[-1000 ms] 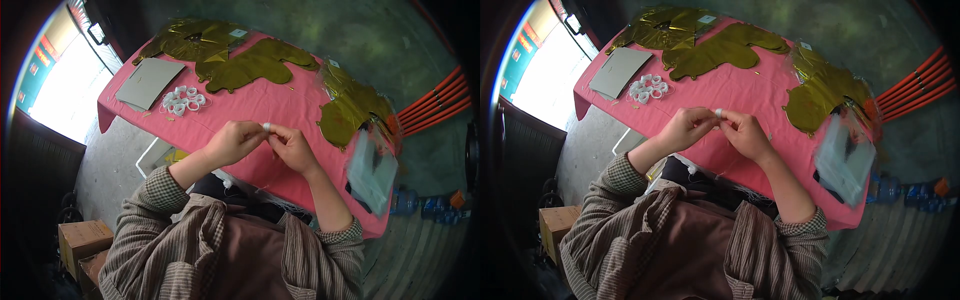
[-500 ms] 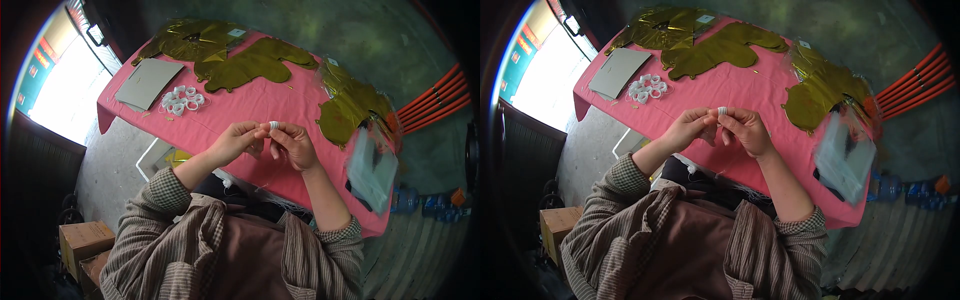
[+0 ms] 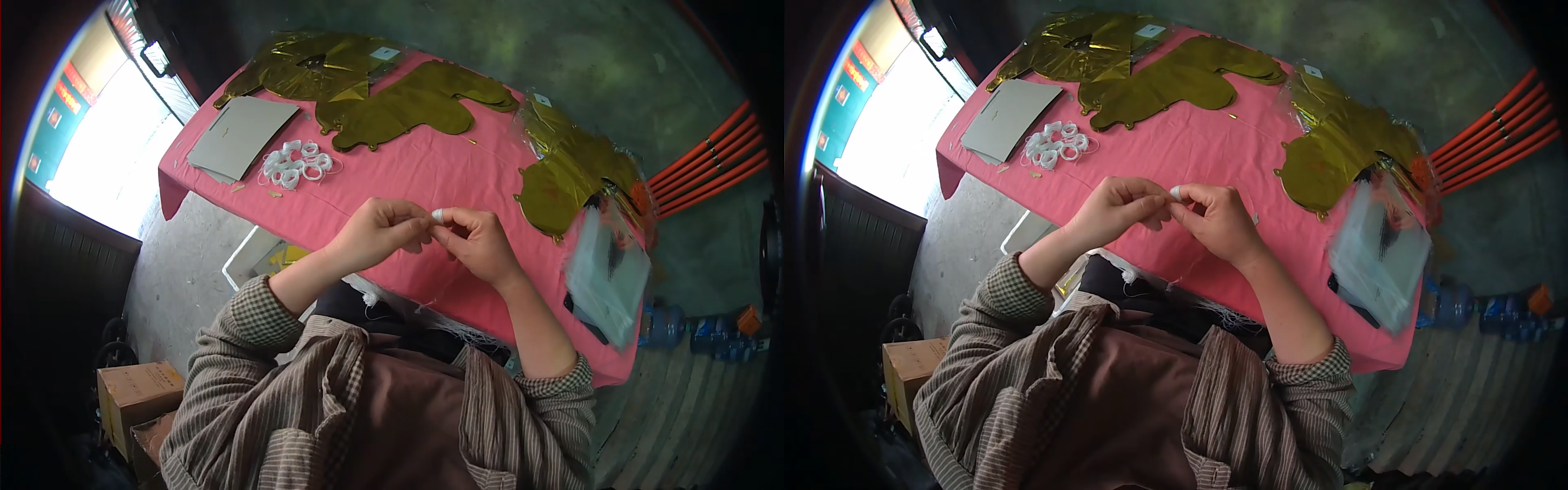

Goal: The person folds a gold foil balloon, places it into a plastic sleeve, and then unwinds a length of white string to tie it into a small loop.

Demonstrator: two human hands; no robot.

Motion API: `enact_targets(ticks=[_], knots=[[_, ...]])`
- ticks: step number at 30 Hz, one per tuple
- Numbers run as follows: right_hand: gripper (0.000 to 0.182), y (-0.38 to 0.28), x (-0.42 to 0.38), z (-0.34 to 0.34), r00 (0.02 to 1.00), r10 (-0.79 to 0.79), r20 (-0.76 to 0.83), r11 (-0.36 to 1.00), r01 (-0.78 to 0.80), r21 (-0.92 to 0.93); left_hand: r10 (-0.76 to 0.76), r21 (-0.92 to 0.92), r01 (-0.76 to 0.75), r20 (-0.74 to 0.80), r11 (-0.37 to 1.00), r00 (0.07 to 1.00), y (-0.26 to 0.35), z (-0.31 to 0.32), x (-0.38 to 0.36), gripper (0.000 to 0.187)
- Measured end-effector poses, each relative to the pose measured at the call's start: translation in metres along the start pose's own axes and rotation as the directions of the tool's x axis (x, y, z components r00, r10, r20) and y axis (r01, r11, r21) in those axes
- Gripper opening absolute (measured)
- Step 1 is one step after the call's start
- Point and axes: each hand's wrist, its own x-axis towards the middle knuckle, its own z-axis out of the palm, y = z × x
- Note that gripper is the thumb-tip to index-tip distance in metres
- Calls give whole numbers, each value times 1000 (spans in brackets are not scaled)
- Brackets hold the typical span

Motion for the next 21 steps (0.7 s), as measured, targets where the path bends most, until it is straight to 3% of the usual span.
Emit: enact_targets(ticks=[2,5,7,9,10,12,15,19,21], knots=[[12,2,-1,-2,968,224,117,935,-247,253,56,36,-55,-28,998,998,0,-2,1,21],[14,0,-3,-2,953,246,176,875,-297,382,175,127,-170,-29,977,984,0,-3,4,20],[16,3,-2,-3,951,221,216,866,-294,404,235,181,-231,-2,956,972,-3,-2,5,20],[19,3,-2,-5,947,196,254,857,-291,425,234,-23,-233,28,972,972,-7,0,7,18],[19,3,-2,-6,941,196,275,851,-303,429,235,-24,-234,30,972,972,-7,0,7,18],[21,3,-3,-7,934,198,296,844,-316,432,171,178,-166,-9,970,985,-4,0,6,17],[22,5,-3,-7,930,258,261,832,-351,429,86,79,-84,-26,993,996,-1,1,7,13],[26,7,-3,-5,912,326,247,753,-409,516,84,25,-83,-10,996,996,-3,0,10,11],[28,6,-2,-3,907,342,248,723,-422,547,159,253,-145,-36,956,987,3,4,8,7]])
